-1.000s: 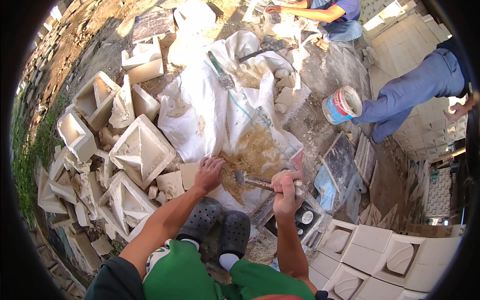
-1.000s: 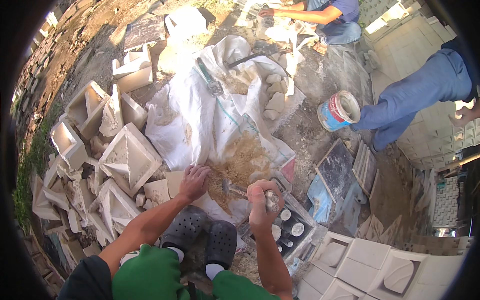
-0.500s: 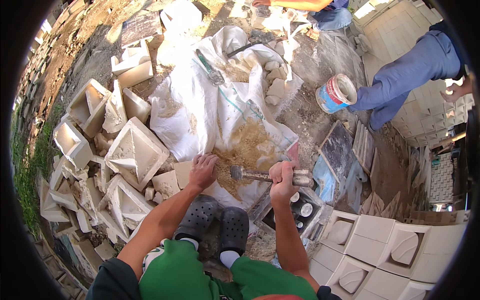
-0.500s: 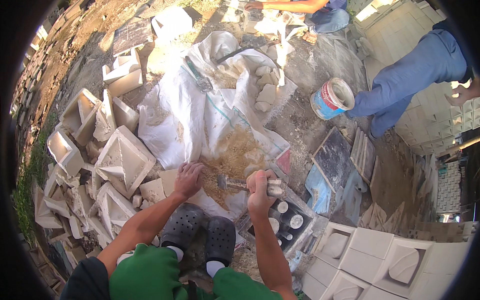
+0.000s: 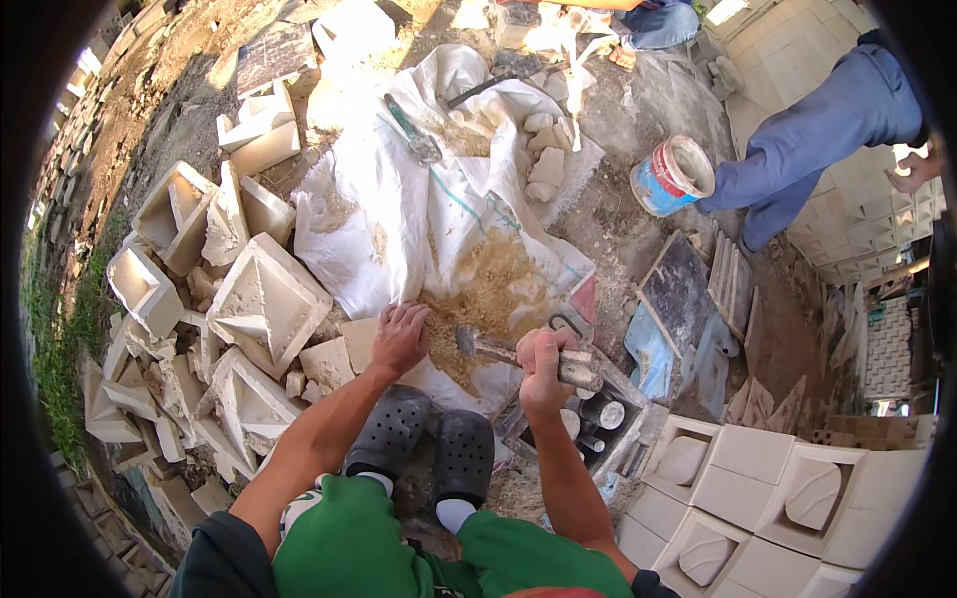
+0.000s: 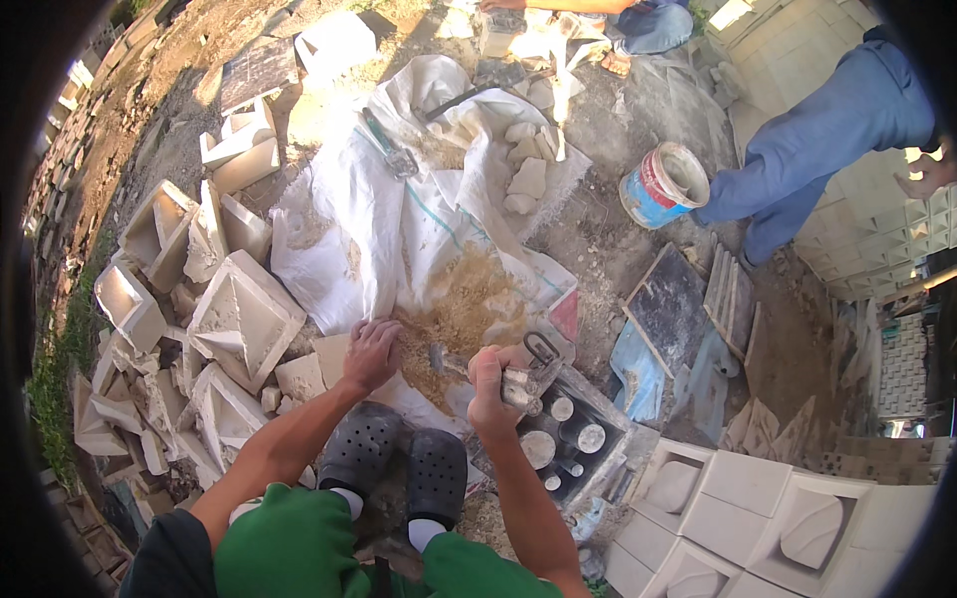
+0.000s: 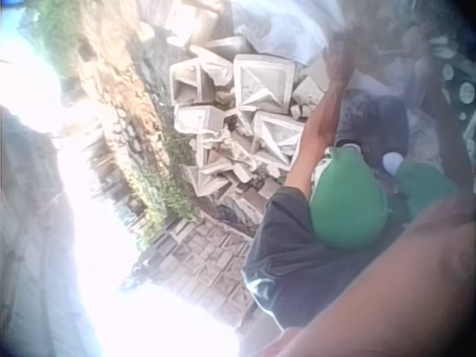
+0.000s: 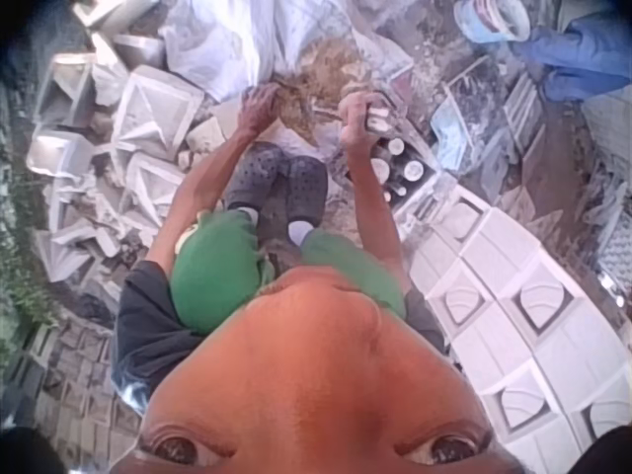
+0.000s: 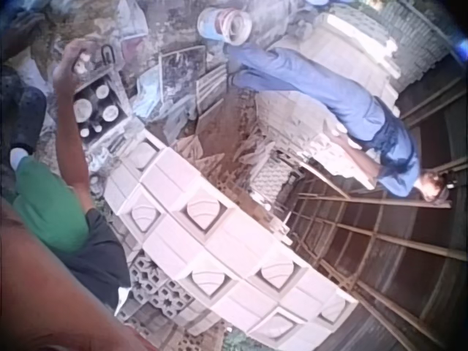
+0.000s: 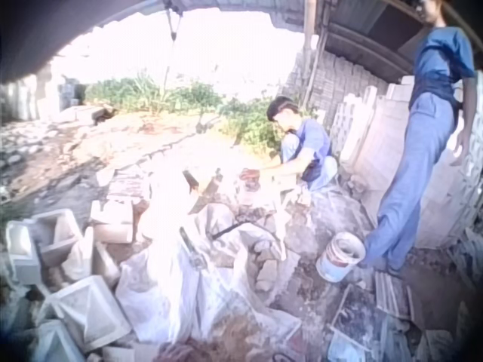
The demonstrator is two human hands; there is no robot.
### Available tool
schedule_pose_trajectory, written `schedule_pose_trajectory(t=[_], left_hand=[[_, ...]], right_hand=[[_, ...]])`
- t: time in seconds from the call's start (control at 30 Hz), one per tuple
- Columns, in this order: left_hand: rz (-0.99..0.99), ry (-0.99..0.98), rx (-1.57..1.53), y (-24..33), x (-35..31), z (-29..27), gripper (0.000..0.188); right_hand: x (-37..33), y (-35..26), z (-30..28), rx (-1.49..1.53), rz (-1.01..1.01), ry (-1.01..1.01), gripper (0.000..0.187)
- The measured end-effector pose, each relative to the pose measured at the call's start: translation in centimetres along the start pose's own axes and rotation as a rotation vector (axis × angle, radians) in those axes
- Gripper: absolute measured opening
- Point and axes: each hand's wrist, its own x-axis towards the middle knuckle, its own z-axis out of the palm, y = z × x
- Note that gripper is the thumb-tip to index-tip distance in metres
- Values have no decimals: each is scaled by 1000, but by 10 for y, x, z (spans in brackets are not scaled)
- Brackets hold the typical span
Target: The person uses a heavy metal tool to crush beige stone-like material on a white sack on the ground.
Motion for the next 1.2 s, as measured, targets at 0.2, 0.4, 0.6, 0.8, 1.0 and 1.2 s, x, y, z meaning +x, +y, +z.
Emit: schedule_pose_trajectory(t=[0.2,0.4,0.6,0.8,1.0,1.2], left_hand=[[-1,-15,8,1,0,-3,26],[-6,-18,8,1,0,-4,26],[-16,-19,-12,0,0,-4,27],[-18,-13,-6,-1,-1,-4,27],[31,-109,36,1,-2,-4,24],[-13,7,-43,-6,-6,-5,24]], right_hand=[[-3,5,-3,-139,-23,-59,24],[-5,5,-2,-97,46,-36,26],[-4,3,3,-9,93,-18,26],[2,10,5,61,147,-39,25],[24,-35,10,78,159,-83,30],[16,-69,21,230,7,-240,26]])
